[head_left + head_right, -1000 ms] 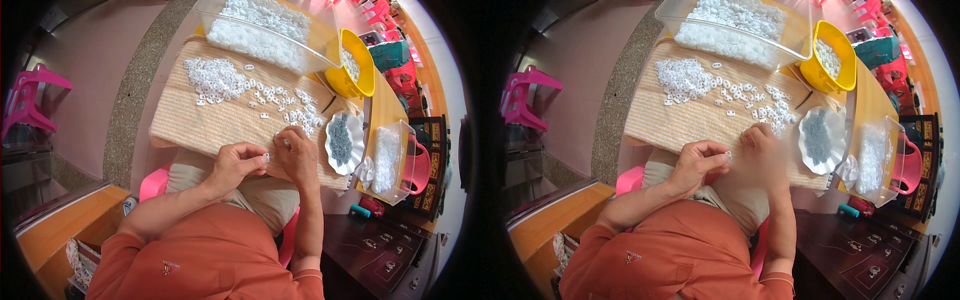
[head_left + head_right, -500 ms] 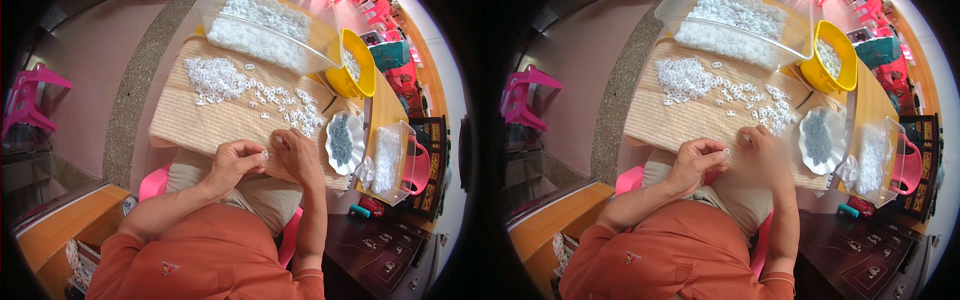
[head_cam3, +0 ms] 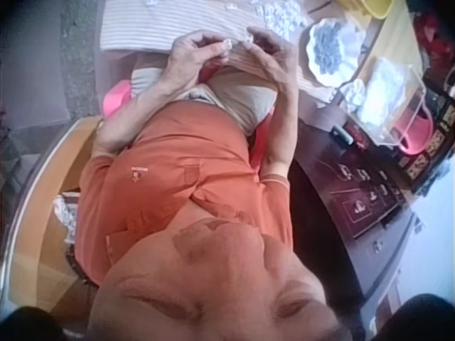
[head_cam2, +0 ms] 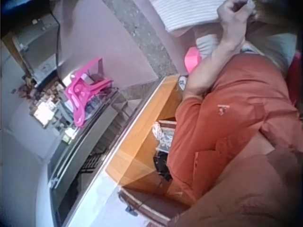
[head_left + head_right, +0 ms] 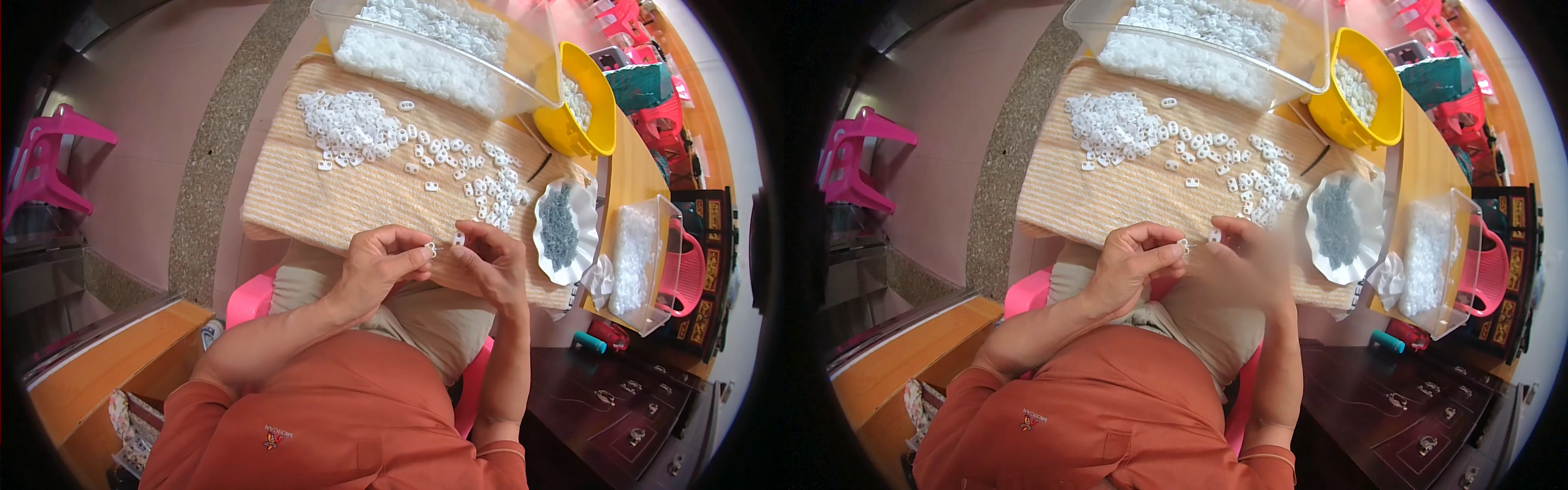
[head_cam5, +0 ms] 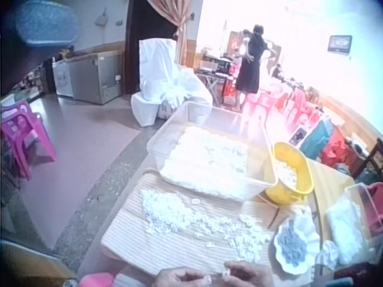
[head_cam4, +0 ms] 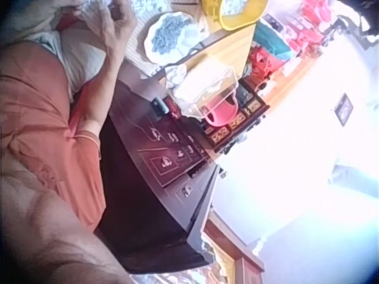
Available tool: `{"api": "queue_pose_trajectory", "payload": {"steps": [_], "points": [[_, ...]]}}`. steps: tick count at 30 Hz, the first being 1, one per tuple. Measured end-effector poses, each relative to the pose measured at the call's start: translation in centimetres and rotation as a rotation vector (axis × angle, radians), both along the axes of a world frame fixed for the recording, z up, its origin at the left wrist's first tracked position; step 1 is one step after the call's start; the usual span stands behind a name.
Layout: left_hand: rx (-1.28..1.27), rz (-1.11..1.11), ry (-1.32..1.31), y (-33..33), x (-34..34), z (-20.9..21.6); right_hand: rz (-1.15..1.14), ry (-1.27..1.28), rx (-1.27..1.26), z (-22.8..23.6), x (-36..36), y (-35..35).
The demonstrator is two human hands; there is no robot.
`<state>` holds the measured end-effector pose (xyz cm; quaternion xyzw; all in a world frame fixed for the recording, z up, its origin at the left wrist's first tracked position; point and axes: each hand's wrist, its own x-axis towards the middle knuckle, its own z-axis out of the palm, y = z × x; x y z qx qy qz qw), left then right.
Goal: Inspecting, trimming, and sorting small white plastic components at a workbench.
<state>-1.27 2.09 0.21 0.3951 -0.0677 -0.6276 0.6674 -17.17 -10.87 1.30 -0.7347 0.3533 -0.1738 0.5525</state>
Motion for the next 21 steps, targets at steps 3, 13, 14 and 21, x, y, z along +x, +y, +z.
{"api": "queue_pose_trajectory", "payload": {"steps": [3, 13, 14, 21], "points": [[0.012, -0.002, 0.009, -0.1, 0.0, 0.1, -0.038, -0.064, 0.159, -0.3, -0.1, 0.4], [0.006, -0.003, 0.008, 0.0, 0.0, 0.0, -0.026, -0.139, 0.287, -0.8, -0.4, 1.3], [0.011, -0.004, 0.011, 0.0, 0.0, 0.0, -0.022, -0.167, 0.297, -1.0, -0.4, 1.3], [0.008, -0.022, -0.025, -0.2, -0.1, 0.1, 0.013, -0.144, 0.250, -1.0, 0.0, 1.5]]}}
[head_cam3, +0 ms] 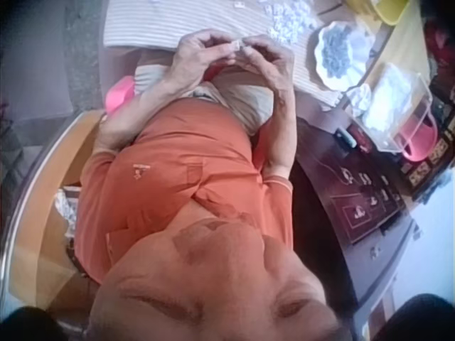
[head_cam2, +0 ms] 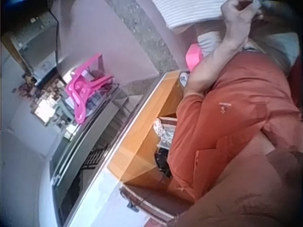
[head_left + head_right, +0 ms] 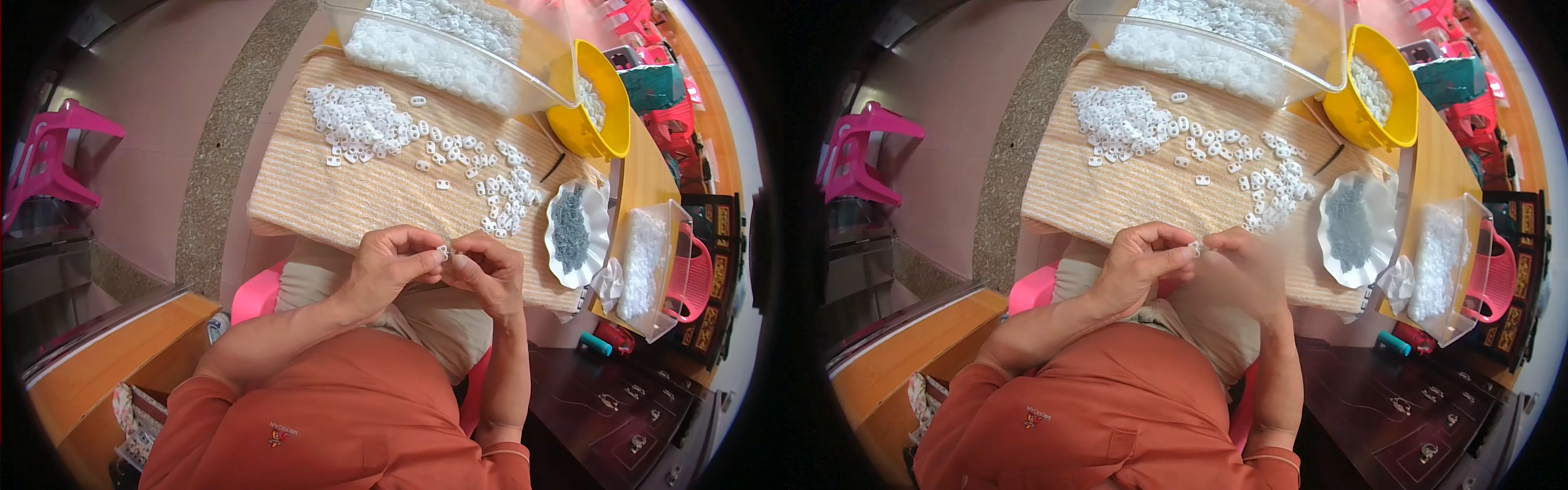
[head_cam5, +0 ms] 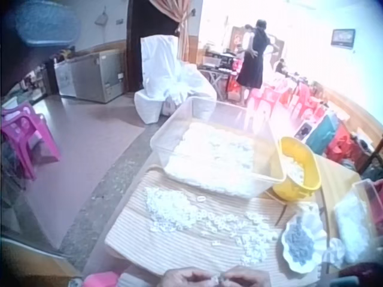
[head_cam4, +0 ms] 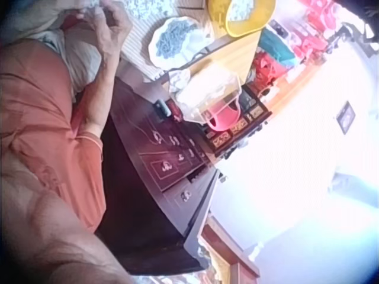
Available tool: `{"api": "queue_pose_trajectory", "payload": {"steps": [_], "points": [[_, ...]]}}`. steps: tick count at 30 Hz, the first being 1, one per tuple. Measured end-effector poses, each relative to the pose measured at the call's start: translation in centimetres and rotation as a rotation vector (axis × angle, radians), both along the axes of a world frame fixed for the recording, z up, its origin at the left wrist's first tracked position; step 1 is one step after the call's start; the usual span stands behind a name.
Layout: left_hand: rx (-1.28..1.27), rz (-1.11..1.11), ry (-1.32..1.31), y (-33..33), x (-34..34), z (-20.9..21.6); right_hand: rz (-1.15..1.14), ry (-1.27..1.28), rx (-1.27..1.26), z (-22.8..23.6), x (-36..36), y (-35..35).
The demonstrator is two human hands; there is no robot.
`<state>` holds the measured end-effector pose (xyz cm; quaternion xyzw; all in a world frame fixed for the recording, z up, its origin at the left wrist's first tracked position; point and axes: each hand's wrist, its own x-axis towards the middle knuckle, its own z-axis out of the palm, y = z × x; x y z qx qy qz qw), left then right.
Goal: Inspecting, trimming, and sorting small white plastic components at a workbench.
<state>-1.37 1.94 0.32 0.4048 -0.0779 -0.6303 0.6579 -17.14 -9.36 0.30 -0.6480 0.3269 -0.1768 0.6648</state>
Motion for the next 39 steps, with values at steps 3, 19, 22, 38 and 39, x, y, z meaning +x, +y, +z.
{"api": "queue_pose_trajectory", "payload": {"steps": [3, 19, 22, 38, 39], "points": [[0.010, -0.013, -0.005, 0.0, 0.0, 0.1, 0.073, 0.004, -0.076, 0.1, 0.2, 0.1], [0.006, -0.037, -0.045, -0.1, -0.2, -0.1, 0.099, 0.040, -0.071, 0.1, 0.0, -0.1], [0.008, -0.037, -0.048, -0.1, -0.2, 0.0, 0.087, 0.038, -0.068, -0.4, -0.4, -0.3], [0.021, 0.002, 0.023, 0.0, 0.1, 0.0, -0.074, -0.037, -0.041, -0.9, -0.6, -0.5], [0.018, 0.002, 0.021, 0.0, 0.1, 0.1, -0.074, -0.037, -0.041, -1.1, -0.8, -0.4]]}}
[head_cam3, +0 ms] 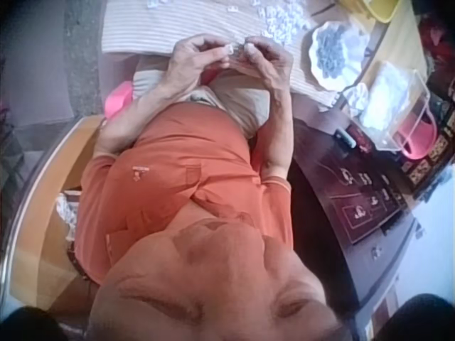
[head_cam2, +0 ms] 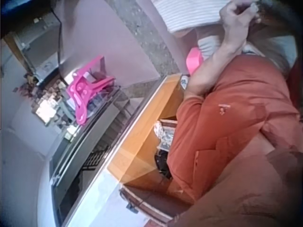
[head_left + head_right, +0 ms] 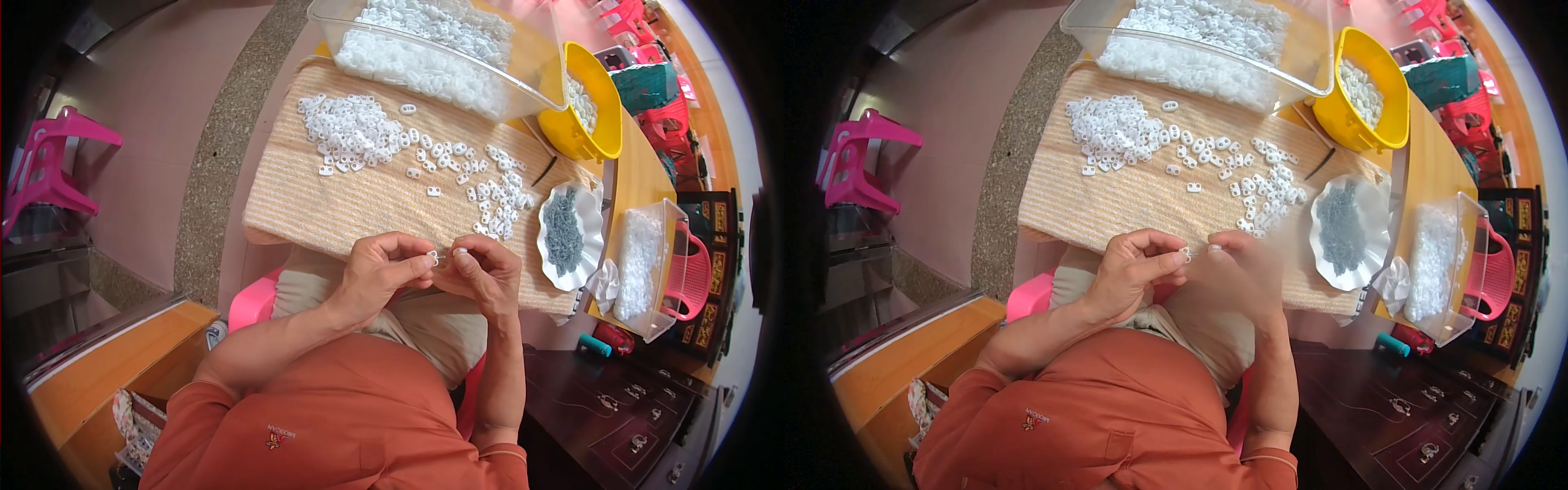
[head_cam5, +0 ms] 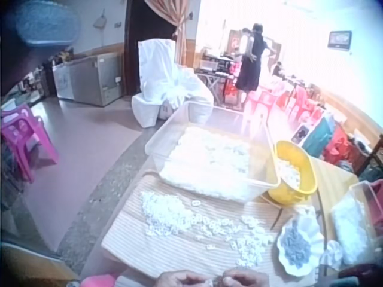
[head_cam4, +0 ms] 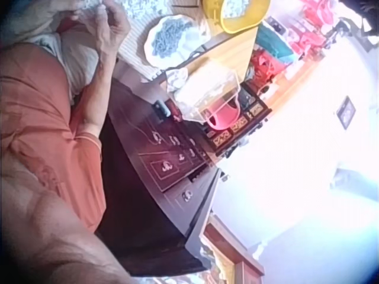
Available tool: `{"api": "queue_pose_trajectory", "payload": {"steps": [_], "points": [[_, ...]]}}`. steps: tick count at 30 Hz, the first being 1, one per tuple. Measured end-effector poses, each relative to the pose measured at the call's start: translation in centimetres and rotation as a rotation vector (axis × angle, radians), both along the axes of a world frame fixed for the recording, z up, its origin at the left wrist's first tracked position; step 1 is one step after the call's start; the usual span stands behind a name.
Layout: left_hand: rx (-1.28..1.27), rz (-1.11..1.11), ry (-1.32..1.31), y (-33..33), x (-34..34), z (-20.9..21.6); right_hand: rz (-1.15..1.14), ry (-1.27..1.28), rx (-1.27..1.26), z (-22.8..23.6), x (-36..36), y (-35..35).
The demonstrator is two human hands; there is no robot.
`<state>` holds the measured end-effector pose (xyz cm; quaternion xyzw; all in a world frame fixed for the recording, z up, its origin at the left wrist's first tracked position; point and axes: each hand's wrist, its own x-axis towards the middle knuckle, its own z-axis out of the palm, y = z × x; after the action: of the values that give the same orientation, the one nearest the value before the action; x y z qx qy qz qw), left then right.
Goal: Inspecting, trimming, and sorting small white plastic components at a workbench.
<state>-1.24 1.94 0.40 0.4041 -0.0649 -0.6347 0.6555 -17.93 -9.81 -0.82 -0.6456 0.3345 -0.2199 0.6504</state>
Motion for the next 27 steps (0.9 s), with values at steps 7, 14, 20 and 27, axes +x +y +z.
{"api": "queue_pose_trajectory", "payload": {"steps": [7, 14, 20, 27], "points": [[-0.020, -0.018, -0.029, 0.1, 0.2, -0.1, -0.024, 0.084, 0.027, -0.2, -0.1, 0.4], [-0.010, -0.006, -0.056, 0.0, 0.0, -0.2, 0.074, 0.090, 0.060, 0.4, 0.1, 0.2], [0.007, -0.009, -0.071, -0.1, 0.0, -0.1, 0.091, 0.079, 0.121, 0.5, 0.1, 0.3], [-0.002, -0.015, -0.083, -0.1, -0.1, -0.2, 0.071, 0.033, 0.120, -0.5, -0.1, 0.2]]}}
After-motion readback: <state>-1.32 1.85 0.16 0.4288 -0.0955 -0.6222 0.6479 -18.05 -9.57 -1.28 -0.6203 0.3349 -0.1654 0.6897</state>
